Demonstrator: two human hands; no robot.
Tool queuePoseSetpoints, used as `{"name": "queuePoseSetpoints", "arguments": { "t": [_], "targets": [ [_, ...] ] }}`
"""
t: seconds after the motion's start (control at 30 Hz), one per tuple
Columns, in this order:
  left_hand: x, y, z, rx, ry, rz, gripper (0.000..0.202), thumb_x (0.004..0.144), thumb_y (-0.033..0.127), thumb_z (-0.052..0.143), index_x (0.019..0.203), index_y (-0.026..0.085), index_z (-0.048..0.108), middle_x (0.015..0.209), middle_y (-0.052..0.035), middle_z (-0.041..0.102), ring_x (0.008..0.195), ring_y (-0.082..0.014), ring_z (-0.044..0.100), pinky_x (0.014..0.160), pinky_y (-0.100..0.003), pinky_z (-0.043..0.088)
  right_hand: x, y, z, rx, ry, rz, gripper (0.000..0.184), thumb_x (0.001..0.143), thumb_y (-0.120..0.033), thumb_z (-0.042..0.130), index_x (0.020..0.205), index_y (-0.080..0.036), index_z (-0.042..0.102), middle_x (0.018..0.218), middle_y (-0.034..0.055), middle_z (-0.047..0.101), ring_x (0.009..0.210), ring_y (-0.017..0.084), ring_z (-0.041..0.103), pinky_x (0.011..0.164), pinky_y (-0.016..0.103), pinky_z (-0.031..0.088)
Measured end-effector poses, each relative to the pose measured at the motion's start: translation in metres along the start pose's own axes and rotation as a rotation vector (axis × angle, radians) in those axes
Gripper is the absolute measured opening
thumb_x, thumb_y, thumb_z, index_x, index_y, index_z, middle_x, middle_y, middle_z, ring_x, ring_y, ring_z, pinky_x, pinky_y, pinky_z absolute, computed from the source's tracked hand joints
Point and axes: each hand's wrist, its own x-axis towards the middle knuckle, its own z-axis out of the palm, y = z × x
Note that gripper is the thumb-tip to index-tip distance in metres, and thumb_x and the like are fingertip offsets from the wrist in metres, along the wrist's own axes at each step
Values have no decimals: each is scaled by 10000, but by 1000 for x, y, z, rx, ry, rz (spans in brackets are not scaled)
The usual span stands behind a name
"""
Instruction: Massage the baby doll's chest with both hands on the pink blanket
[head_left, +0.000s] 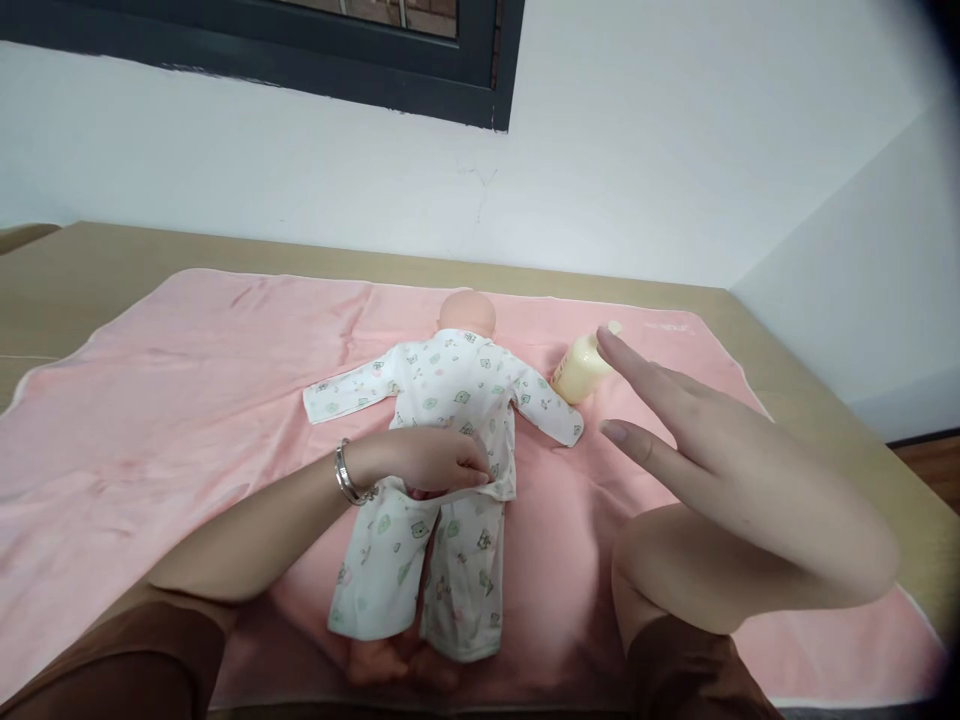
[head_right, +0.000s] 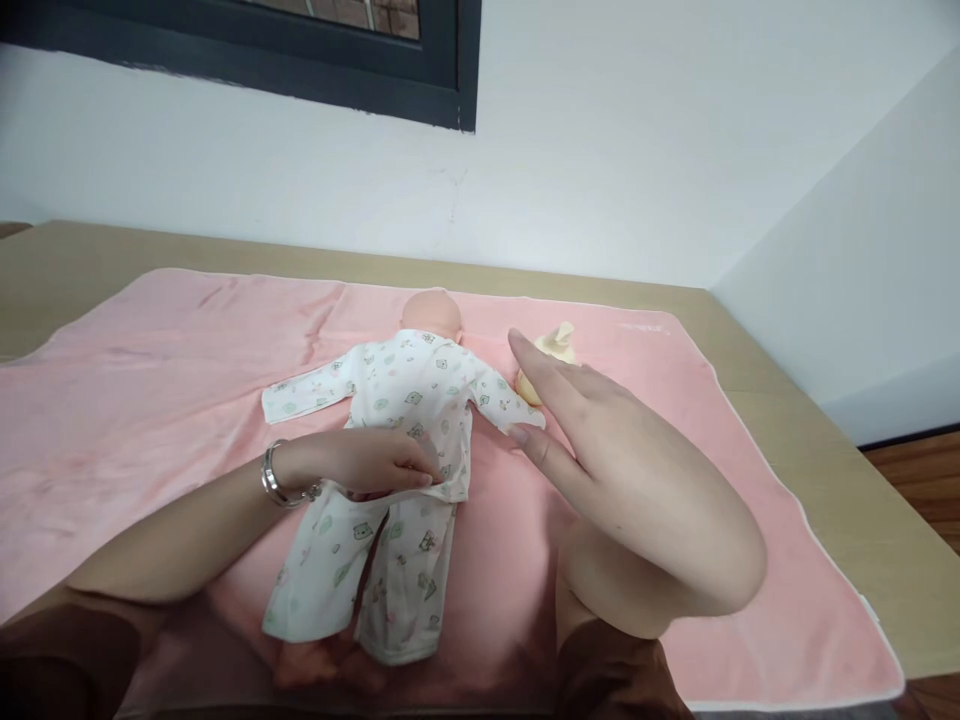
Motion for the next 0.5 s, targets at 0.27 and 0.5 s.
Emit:
{"name": "queuePoseSetpoints", "arguments": {
  "t": [0.27,0.5],
  "targets": [
    [12,-7,9,-117,32,-203,499,886,613,500,580,220,472,473,-35,568,382,-184,532,423,-290,387,-11,4,0,20,33,56,650,1040,-511,344,1634,-308,176,1409,57,637,1323,340,581,1017,483,549],
    [22,16,7,-638,-253,-8,385,872,539,592,966,189,721,637,-61,713,549,-222,664,604,-328,500,-12,9,4,30,60,139,687,1019,-564,363,1630,-295,200,1490,61,574,1366,355,543,1047,511,529]
  ]
}}
